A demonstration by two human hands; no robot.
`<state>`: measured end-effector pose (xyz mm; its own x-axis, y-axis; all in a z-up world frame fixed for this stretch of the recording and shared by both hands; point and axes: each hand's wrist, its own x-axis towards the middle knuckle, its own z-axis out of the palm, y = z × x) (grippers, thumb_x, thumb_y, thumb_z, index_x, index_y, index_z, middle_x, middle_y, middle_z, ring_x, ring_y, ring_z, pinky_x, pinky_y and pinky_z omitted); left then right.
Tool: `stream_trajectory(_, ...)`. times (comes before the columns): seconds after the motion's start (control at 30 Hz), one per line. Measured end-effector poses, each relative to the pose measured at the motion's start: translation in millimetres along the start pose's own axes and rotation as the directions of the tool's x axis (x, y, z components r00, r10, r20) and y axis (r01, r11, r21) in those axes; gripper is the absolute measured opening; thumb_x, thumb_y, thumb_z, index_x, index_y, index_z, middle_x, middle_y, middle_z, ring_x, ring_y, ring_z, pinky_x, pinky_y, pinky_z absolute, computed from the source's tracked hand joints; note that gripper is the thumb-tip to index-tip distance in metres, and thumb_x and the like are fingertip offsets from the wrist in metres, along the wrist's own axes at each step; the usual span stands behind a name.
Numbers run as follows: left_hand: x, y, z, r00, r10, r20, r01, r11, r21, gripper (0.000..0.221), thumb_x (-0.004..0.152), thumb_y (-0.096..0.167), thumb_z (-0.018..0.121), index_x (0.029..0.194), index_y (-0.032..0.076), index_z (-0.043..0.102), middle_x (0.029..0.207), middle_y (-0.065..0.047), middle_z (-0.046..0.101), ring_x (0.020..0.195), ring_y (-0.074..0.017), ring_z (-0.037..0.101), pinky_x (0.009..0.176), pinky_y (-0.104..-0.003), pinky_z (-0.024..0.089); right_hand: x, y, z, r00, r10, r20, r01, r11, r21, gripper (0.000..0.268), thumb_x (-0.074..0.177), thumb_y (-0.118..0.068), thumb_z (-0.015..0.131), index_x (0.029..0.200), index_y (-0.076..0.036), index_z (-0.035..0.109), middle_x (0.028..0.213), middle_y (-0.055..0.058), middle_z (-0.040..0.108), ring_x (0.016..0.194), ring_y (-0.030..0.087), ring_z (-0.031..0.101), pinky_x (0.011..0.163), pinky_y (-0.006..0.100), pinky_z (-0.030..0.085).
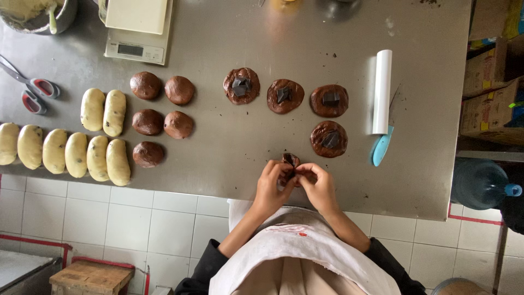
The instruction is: The person shapes chocolate-filled dough into rounds by hand and uses a knife to score the tops of prepared buns on a stainless steel work surface.
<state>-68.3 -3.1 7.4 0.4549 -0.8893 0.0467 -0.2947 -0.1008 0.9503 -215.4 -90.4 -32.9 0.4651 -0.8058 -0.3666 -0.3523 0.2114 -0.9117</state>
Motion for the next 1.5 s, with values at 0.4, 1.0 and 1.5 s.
stream_trajectory(0.4,-18,-28,12,0.975,0.218,0.026,-0.218,0.947,0.235,0.021,0.087,0.004,0.076,0.106,0.006,0.069,0.104,-0.009,0.064,0.095,-0.0303,0.063,0.081,-0.042,0.055,42,-82,-19,0.894,-0.325,0.308,0.441,0.756,-0.484,0.014,0.093,-0.003,0.067,0.106,-0.002,0.073,0.106,0.008,0.066,0.086,0.020,0.069,0.079,0.032,0.057)
stream_trajectory(1.0,-21,-25,12,0.970,0.242,-0.010,-0.230,0.935,0.271,0.023,0.085,0.003,0.076,0.107,0.007,0.070,0.105,-0.008,0.064,0.095,-0.0293,0.064,0.081,-0.041,0.055,72,-79,-25,0.653,-0.331,0.681,0.727,0.525,-0.442,0.013,0.086,-0.017,0.075,0.087,-0.006,0.069,0.096,0.006,0.064,0.095,0.023,0.063,0.081,0.038,0.053)
stream_trajectory(1.5,1,-12,0,0.994,0.056,-0.095,-0.051,0.997,0.057,0.035,0.084,0.002,0.076,0.118,0.001,0.065,0.120,-0.014,0.061,0.087,-0.0243,0.070,0.073,-0.034,0.059,23,-82,-18,0.749,-0.452,0.485,0.651,0.637,-0.412,0.022,0.079,0.006,0.068,0.100,0.000,0.072,0.104,0.010,0.066,0.096,0.026,0.068,0.081,0.036,0.058)
